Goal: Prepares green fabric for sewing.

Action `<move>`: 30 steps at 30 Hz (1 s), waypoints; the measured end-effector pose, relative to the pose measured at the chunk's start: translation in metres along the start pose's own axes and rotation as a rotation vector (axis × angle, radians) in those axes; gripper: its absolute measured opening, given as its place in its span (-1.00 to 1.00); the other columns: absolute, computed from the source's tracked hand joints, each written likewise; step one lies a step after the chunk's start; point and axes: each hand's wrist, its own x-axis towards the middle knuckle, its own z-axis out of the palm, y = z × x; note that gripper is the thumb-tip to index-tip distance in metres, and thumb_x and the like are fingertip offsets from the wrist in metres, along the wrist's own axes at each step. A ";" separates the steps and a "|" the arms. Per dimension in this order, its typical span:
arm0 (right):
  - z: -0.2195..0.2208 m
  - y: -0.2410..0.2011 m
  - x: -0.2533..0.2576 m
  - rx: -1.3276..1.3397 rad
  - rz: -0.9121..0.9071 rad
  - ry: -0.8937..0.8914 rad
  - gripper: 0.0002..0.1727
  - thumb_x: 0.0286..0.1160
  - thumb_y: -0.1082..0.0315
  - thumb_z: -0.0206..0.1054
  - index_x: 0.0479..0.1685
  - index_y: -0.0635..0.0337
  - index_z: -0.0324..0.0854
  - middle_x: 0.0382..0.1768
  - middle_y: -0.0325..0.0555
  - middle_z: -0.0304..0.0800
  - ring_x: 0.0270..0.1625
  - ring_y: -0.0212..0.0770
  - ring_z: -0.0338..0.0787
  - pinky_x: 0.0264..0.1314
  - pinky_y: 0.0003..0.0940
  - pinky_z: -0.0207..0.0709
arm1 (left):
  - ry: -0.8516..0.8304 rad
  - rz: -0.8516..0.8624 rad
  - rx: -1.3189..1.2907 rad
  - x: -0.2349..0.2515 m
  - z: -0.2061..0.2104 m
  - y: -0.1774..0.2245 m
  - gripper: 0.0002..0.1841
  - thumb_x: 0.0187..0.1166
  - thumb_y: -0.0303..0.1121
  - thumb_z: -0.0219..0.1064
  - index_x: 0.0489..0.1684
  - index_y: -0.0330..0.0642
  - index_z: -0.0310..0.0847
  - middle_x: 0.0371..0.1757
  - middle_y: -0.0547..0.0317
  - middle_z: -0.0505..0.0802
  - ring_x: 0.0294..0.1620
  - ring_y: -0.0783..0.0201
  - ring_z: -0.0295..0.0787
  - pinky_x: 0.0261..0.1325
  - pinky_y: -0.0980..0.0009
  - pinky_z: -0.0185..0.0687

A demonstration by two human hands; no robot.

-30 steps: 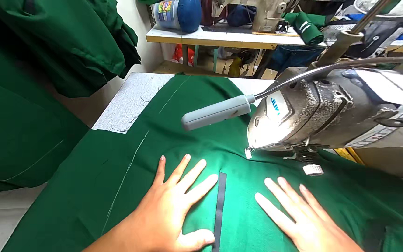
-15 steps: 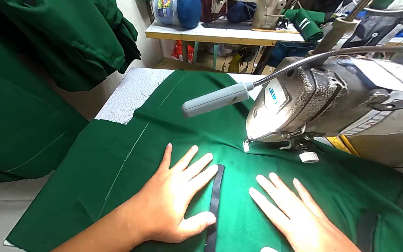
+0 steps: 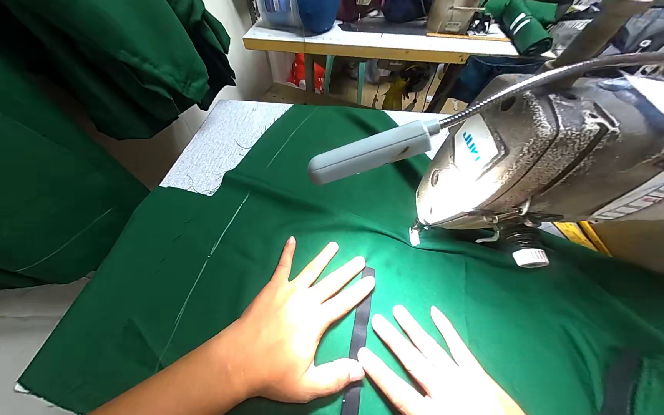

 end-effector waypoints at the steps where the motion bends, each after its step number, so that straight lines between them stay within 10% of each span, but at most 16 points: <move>1: 0.000 0.001 0.000 0.000 -0.002 0.002 -0.14 0.57 -0.44 0.03 0.80 -0.20 0.30 0.81 0.11 0.23 0.85 0.36 0.10 0.65 0.70 -0.21 | 0.006 -0.001 0.007 -0.001 0.000 -0.001 -0.05 0.47 0.57 -0.23 0.92 0.36 -0.04 0.93 0.45 0.06 0.95 -0.04 -0.31 0.58 -0.71 -0.49; 13: -0.006 0.005 -0.001 0.074 -0.007 0.051 -0.15 0.57 -0.40 0.05 0.76 -0.11 0.36 0.77 0.19 0.27 0.84 0.35 0.12 0.70 0.66 -0.22 | -0.052 -0.056 -0.045 0.000 -0.011 0.003 -0.03 0.43 0.58 -0.12 0.91 0.38 -0.02 0.93 0.44 0.08 0.95 -0.10 -0.35 0.51 -0.78 -0.58; 17: -0.040 0.031 -0.013 -0.126 0.197 0.271 -0.31 0.67 -0.15 0.12 0.68 0.05 0.47 0.70 0.24 0.39 0.80 0.42 0.19 0.67 0.67 -0.11 | 0.224 -0.350 0.007 0.012 -0.007 0.043 -0.18 0.56 0.46 -0.21 0.79 0.34 0.30 0.82 0.19 0.37 0.86 -0.29 0.02 0.45 -0.83 -0.36; 22: -0.054 0.101 -0.043 -0.528 0.518 0.502 -0.40 0.63 0.14 0.03 0.61 0.15 0.52 0.35 0.42 0.69 0.36 0.59 0.66 0.31 0.56 0.41 | -0.086 -0.662 0.043 0.028 -0.007 0.054 -0.20 0.53 0.50 -0.29 0.89 0.69 -0.24 0.96 0.32 -0.10 0.90 -0.42 -0.44 0.44 -0.82 -0.57; 25: -0.064 0.087 -0.049 -0.550 0.498 0.447 -0.46 0.50 0.46 0.13 0.50 0.13 0.65 -0.28 0.31 0.84 -0.25 0.40 0.84 -0.18 0.37 0.57 | -0.083 -0.517 0.033 0.017 -0.013 0.019 -0.24 0.54 0.46 -0.20 0.86 0.75 -0.16 0.96 0.35 -0.04 0.91 -0.34 -0.44 0.46 -0.81 -0.58; 30: -0.076 0.005 -0.037 -0.385 0.394 0.218 -0.54 0.49 0.47 0.19 0.37 0.28 0.72 -0.39 0.19 0.79 -0.43 0.19 0.80 -0.38 0.08 0.59 | -0.024 -0.047 0.192 -0.010 -0.031 -0.084 -0.26 0.58 0.41 -0.28 0.84 0.57 0.09 0.92 0.25 0.13 0.90 -0.28 -0.15 0.54 -0.73 -0.26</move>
